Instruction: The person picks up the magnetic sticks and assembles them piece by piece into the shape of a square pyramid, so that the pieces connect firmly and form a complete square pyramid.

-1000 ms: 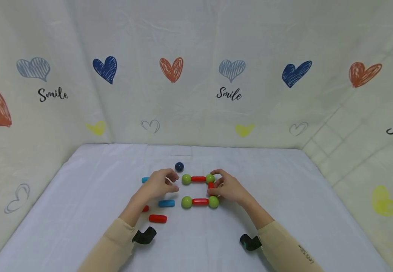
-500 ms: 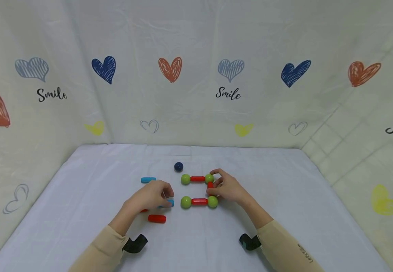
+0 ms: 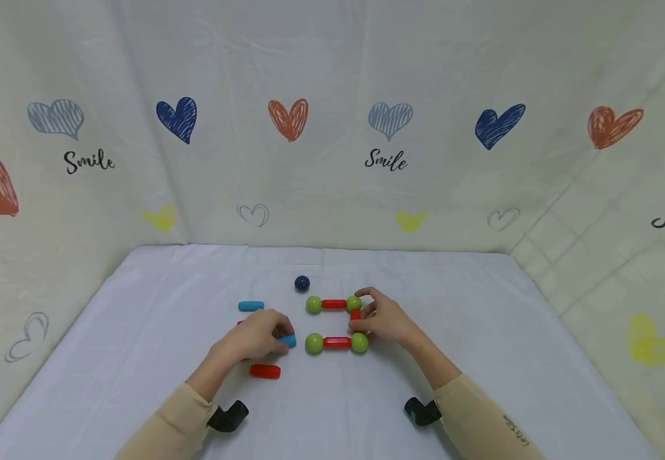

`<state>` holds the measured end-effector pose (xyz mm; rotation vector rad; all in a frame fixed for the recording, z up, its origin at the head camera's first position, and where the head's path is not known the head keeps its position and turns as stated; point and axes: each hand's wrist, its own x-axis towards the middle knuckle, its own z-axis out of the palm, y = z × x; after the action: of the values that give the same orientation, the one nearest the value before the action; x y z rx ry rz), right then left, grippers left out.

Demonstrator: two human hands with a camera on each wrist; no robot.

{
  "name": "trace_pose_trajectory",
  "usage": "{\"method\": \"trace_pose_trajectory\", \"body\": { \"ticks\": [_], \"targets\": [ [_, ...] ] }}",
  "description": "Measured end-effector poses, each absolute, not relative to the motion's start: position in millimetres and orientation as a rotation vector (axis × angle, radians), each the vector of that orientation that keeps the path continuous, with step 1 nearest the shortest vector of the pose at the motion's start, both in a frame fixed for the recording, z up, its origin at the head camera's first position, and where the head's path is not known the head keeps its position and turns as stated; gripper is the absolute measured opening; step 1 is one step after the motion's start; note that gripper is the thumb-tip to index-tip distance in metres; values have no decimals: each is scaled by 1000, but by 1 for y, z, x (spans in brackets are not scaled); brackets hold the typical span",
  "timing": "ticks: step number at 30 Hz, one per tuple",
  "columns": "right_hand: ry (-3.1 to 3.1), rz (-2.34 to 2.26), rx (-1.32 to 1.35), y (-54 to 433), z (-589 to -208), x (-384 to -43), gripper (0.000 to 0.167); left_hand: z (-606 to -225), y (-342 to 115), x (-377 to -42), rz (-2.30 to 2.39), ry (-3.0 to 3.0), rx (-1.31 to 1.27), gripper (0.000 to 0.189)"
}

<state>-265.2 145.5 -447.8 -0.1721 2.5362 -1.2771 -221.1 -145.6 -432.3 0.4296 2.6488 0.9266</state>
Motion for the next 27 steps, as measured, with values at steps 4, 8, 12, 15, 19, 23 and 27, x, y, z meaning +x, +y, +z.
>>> {"method": "trace_pose_trajectory", "body": {
  "ticks": [4, 8, 12, 15, 19, 23, 27],
  "targets": [
    [2539, -1278, -174, 146, -447, -265, 62, -434, -143, -226, 1019, 2654, 417, 17],
    [2542, -1273, -171, 146, -446, -264, 62, -437, -142, -232, 1137, 2640, 403, 15],
    [2545, -1264, -166, 145, -444, -263, 62, -440, -140, -238, 1244, 2624, 330, 17],
    [2543, -1261, -166, 145, -444, -263, 63, -441, -137, -242, 1311, 2616, 273, 19],
    [2541, -1267, -160, 145, -446, -265, 63, -441, -133, -244, 1400, 2574, 232, 24],
    [2542, -1264, -159, 145, -447, -266, 63, -443, -129, -245, 1475, 2501, 167, 29],
    [2545, -1253, -168, 145, -446, -266, 63, -445, -124, -248, 1500, 2471, 108, 32]
  ]
}}
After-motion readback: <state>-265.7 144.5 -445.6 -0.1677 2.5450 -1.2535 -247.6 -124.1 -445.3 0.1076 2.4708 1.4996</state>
